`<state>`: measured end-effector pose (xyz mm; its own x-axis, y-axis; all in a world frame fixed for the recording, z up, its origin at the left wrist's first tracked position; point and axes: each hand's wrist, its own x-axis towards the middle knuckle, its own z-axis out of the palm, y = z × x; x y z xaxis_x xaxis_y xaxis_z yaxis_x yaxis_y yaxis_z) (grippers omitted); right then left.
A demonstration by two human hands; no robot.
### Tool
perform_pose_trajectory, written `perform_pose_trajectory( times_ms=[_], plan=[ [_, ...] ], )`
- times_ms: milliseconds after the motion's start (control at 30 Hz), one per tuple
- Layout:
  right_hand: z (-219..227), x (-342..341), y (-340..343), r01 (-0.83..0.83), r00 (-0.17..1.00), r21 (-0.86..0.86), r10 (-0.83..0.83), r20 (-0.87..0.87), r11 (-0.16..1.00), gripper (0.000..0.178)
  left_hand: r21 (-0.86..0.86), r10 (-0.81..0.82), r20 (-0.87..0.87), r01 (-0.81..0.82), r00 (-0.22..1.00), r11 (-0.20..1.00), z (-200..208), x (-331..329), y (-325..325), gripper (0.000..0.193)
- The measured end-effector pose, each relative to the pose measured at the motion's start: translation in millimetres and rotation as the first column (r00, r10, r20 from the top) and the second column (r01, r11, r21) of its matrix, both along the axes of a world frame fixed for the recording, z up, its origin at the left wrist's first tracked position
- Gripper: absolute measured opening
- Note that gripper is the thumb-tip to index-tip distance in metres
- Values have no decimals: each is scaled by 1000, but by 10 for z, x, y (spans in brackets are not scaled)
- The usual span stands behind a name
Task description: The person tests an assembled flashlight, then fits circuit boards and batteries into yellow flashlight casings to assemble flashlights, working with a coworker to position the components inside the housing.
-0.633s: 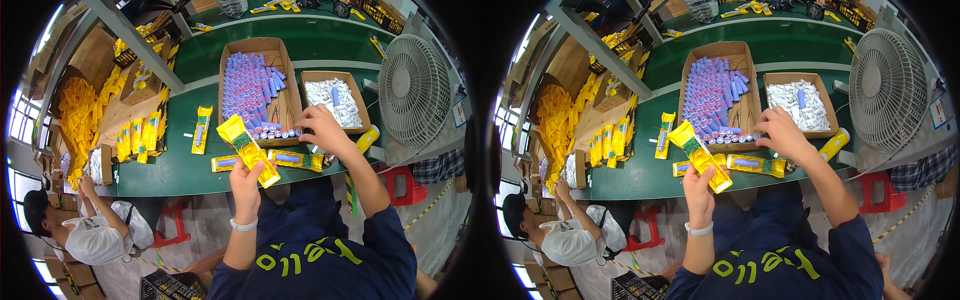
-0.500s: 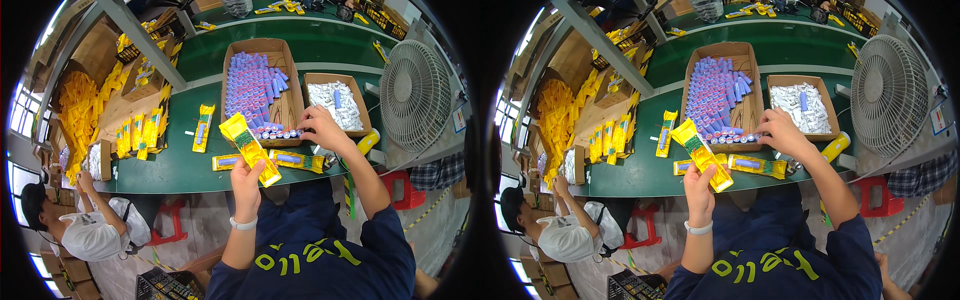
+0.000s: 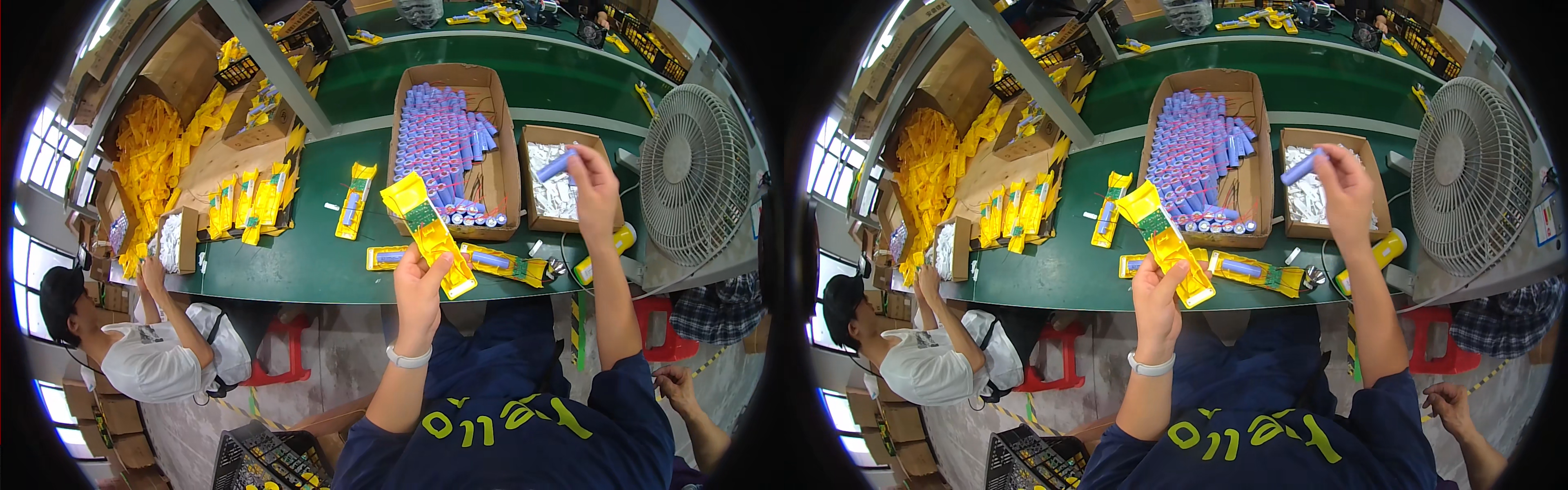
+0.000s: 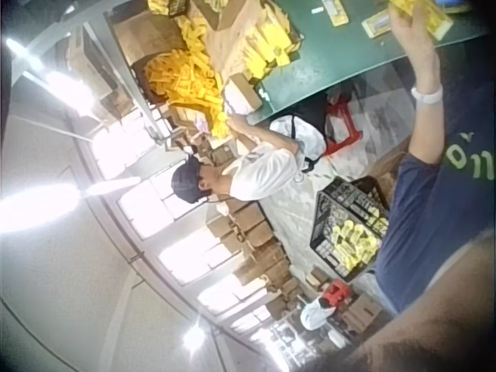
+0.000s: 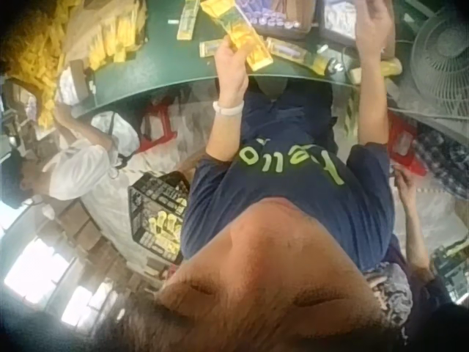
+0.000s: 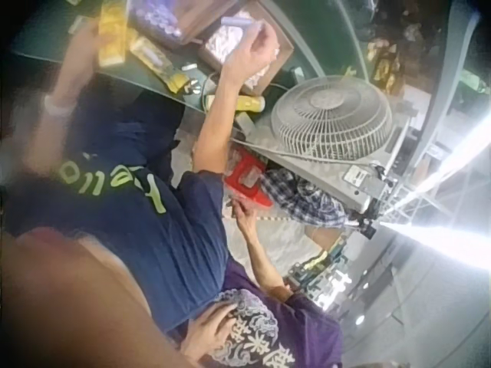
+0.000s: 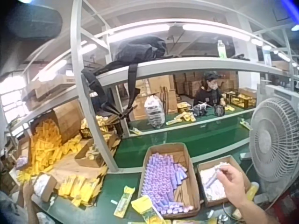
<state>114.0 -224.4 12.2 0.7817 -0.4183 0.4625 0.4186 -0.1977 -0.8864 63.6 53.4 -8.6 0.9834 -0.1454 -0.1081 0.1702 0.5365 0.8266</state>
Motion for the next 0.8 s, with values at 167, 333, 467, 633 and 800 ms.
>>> perform_pose_trajectory(
  times_ms=[167,333,467,633,800],
  plan=[
    [412,-194,76,-291,956,304,287,61,907,22,-28,-25,32,25,999,999,57,3,-18,29],
    [571,-511,651,-436,882,133,452,-130,890,20,-47,-77,53,80,996,996,80,-11,-56,32],
    [633,-638,1078,-587,736,266,641,-218,765,25,-31,-18,51,20,999,999,131,-23,-116,31],
    [684,-627,1219,-454,891,-304,425,-158,837,23,-25,-80,95,83,992,996,231,-61,-118,30],
    [600,-573,1331,-418,908,-322,388,-155,849,23,-207,-155,104,174,982,963,175,-32,-29,31]
  ],
)
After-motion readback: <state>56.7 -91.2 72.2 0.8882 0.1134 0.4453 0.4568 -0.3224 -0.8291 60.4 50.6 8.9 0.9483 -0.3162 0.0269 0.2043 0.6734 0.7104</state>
